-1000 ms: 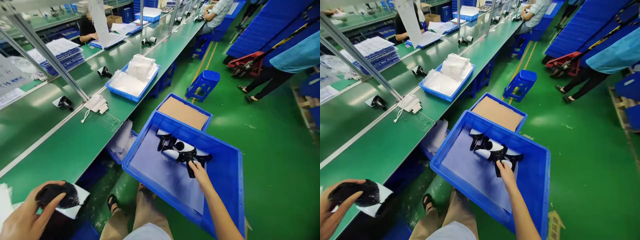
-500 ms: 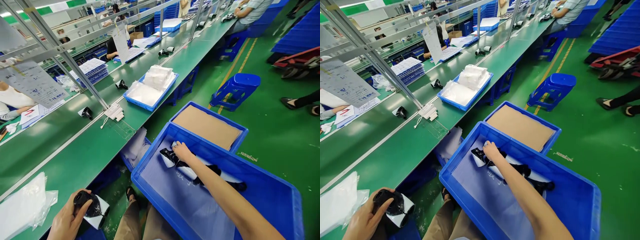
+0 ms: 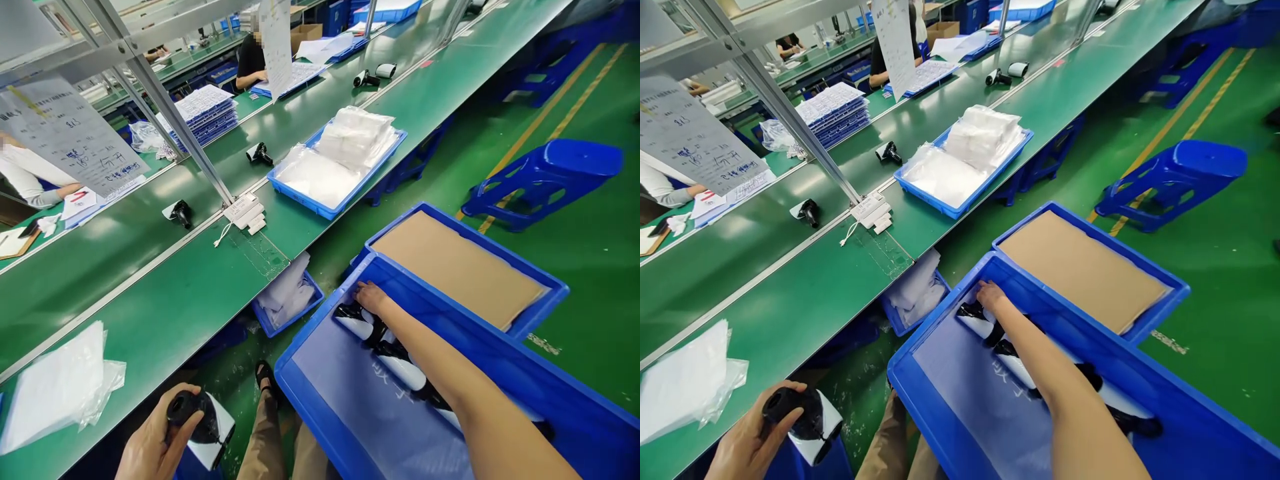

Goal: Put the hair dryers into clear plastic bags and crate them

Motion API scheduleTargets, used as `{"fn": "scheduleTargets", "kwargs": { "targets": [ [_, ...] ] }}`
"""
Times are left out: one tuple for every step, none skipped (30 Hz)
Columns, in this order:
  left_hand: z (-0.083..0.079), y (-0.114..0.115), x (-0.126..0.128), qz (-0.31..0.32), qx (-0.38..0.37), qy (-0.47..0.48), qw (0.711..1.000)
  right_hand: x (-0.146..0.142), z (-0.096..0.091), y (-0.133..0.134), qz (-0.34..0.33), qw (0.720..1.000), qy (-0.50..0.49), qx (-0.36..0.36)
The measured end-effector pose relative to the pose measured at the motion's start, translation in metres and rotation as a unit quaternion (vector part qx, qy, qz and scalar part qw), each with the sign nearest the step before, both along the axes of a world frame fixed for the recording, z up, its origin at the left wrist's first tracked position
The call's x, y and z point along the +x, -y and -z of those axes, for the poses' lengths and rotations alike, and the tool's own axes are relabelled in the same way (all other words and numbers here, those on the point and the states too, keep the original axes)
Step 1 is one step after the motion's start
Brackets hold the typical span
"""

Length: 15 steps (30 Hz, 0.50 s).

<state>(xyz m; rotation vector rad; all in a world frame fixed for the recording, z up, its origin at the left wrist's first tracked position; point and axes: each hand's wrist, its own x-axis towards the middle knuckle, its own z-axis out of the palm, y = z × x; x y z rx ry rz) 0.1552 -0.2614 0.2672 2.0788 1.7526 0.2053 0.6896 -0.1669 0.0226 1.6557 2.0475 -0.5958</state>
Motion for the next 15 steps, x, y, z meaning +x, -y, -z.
{"fn": "scheduleTargets", "kwargs": {
  "targets": [
    [-0.001,0.000,0.005,0.006,-0.002,0.004,1.000,0.001,0.004,-0.002,0.008,1.000,0.004,-0.004],
    [-0.002,0.000,0.011,0.010,-0.003,0.008,1.000,0.002,0.008,-0.003,0.017,1.000,0.009,-0.007],
    [-0.003,0.000,0.016,0.014,-0.003,0.010,1.000,0.003,0.011,-0.005,0.027,1.000,0.012,-0.009],
    [-0.004,0.001,0.022,0.018,-0.002,0.011,1.000,0.003,0.014,-0.006,0.038,0.999,0.015,-0.010],
    [-0.005,0.001,0.027,0.025,0.001,0.012,1.000,0.003,0.017,-0.007,0.049,0.999,0.017,-0.010],
    [-0.006,0.001,0.033,0.034,0.006,0.012,0.999,0.003,0.019,-0.008,0.060,0.998,0.018,-0.010],
    [-0.007,0.001,0.038,0.045,0.012,0.013,0.999,0.003,0.021,-0.009,0.071,0.997,0.018,-0.009],
    [-0.009,0.001,0.043,0.057,0.021,0.014,0.998,0.002,0.023,-0.010,0.082,0.996,0.018,-0.009],
    [-0.010,0.000,0.049,0.070,0.029,0.016,0.997,0.001,0.025,-0.011,0.093,0.995,0.017,-0.010],
    [-0.012,0.000,0.054,0.081,0.035,0.017,0.996,0.001,0.027,-0.012,0.103,0.995,0.015,-0.012],
    [-0.014,-0.001,0.060,0.090,0.038,0.017,0.995,0.000,0.029,-0.012,0.111,0.994,0.012,-0.013],
    [-0.016,-0.002,0.065,0.098,0.036,0.017,0.994,0.000,0.031,-0.013,0.118,0.993,0.008,-0.013],
    [-0.017,-0.003,0.070,0.104,0.033,0.017,0.994,0.000,0.034,-0.013,0.124,0.992,0.002,-0.013],
    [-0.017,-0.003,0.076,0.108,0.028,0.017,0.994,0.000,0.036,-0.014,0.130,0.991,-0.006,-0.011],
    [-0.018,-0.004,0.081,0.111,0.023,0.016,0.993,0.000,0.037,-0.015,0.137,0.990,-0.015,-0.008]
  ]
}}
